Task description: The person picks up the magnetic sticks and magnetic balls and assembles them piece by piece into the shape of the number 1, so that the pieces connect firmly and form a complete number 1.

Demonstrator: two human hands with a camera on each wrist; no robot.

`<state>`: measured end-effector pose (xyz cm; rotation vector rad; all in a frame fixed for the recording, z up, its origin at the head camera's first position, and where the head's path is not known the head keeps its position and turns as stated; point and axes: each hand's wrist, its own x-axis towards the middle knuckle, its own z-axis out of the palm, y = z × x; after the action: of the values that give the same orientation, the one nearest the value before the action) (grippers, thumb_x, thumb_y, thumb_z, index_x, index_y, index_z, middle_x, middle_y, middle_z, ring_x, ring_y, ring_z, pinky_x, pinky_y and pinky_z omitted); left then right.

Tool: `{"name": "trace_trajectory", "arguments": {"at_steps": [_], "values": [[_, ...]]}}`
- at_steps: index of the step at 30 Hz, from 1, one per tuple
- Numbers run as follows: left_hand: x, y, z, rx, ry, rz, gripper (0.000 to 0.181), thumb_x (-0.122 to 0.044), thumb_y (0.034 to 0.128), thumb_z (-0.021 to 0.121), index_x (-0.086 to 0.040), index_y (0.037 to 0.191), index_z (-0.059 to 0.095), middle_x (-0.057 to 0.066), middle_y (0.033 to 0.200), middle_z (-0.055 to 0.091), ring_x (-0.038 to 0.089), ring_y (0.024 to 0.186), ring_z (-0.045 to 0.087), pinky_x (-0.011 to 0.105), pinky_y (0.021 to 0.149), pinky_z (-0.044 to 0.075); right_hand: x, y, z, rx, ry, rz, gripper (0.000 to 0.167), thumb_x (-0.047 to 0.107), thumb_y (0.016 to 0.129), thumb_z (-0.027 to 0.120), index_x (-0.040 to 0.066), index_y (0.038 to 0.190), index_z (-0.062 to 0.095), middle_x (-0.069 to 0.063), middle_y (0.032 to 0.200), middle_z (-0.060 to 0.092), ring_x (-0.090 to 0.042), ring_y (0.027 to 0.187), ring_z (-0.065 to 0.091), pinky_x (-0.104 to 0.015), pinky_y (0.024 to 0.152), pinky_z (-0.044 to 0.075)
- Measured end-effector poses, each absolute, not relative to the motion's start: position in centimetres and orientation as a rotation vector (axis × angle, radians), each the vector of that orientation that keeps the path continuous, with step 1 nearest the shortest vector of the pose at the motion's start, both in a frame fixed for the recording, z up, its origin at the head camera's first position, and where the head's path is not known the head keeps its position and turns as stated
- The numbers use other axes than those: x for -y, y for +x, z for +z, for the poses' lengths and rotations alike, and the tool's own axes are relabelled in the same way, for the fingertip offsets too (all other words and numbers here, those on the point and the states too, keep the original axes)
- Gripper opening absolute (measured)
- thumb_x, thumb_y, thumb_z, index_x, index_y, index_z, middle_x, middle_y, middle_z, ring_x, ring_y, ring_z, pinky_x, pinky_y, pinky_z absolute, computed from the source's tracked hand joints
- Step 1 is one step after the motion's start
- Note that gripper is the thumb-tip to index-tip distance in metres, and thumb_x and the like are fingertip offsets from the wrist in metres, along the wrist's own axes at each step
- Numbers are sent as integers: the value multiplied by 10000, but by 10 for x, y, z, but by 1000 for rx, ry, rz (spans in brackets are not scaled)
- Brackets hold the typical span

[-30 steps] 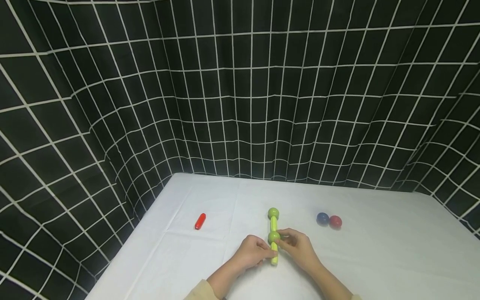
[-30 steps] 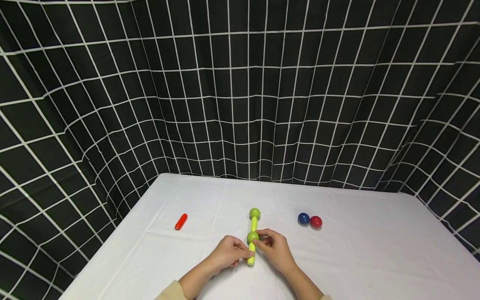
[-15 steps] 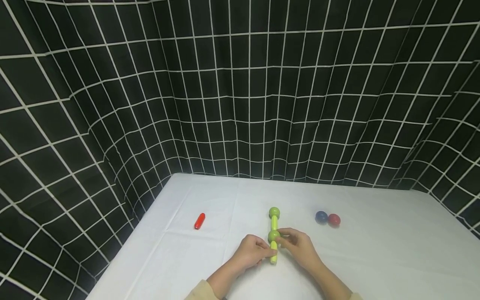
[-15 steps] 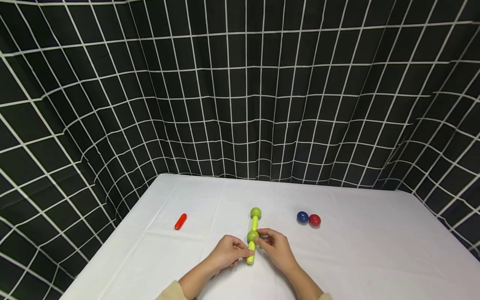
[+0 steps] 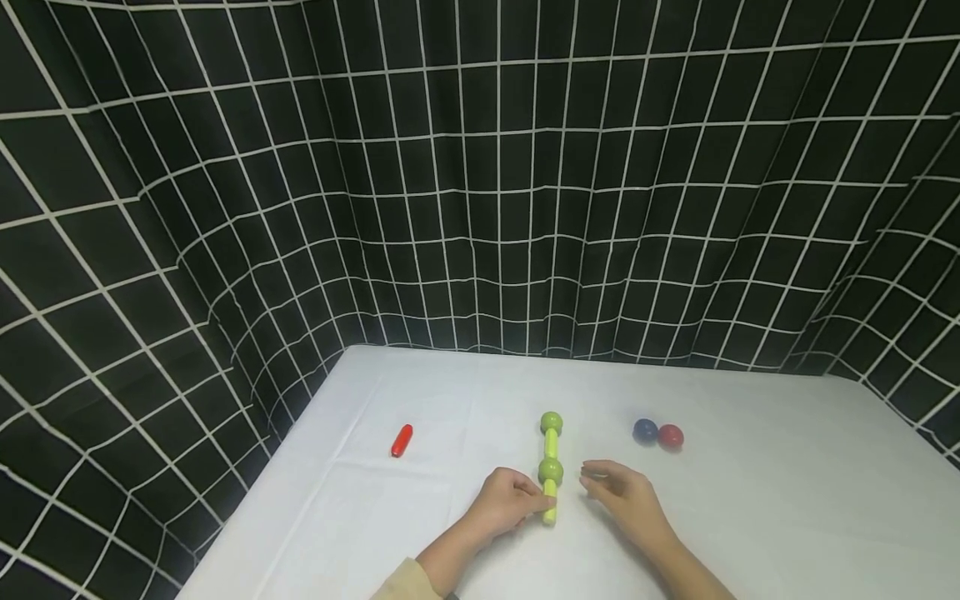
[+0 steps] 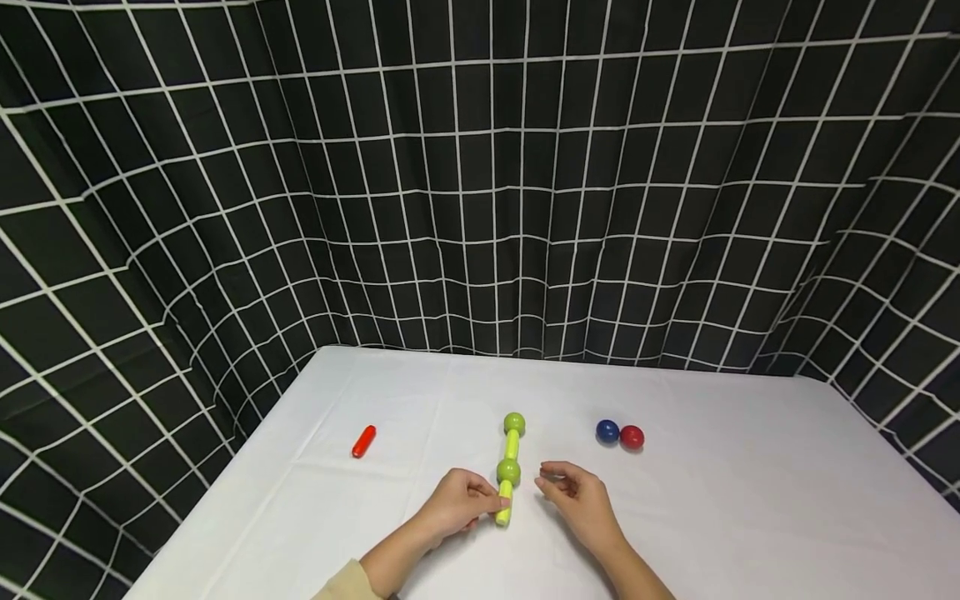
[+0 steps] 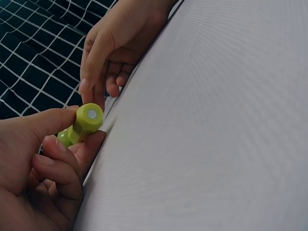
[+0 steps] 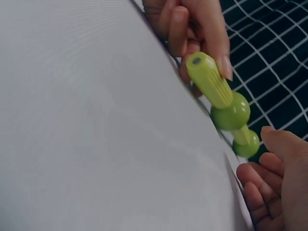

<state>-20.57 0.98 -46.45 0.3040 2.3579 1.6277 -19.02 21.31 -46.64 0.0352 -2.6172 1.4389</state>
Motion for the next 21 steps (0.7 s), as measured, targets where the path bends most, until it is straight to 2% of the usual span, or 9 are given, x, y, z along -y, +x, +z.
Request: {"name": "trace_trajectory", "arguments": {"at_steps": [4, 11, 21], "values": [[-7, -204, -462, -2360, 299, 1622, 207, -294, 739, 757, -98, 743, 689, -61, 497, 509, 54, 424, 407, 154, 395, 350, -221, -187, -466, 2610, 21, 1427, 319, 292, 845, 680, 77, 1078, 658, -106, 1101, 676, -169, 887, 671, -220, 742, 535], [-7, -208, -461, -2354, 297, 1622, 208, -298, 742, 753, -102, 759, 686, -71, 467, 465, 49, 407, 380, 158, 380, 328, -242, -180, -466, 2593, 36, 1389, 309, 290, 859, 665, 78, 1083, 655, -98, 1081, 684, -11, 819, 644, -170, 744, 512], [-10, -207, -466, -2348, 290, 1620, 225, -322, 735, 758, -111, 758, 684, -67, 475, 477, 50, 417, 390, 156, 384, 332, -280, -175, -469, 2598, -30, 1344, 349, 312, 878, 643, 53, 1111, 638, -134, 1113, 668, 83, 810, 600, -131, 735, 491]]}}
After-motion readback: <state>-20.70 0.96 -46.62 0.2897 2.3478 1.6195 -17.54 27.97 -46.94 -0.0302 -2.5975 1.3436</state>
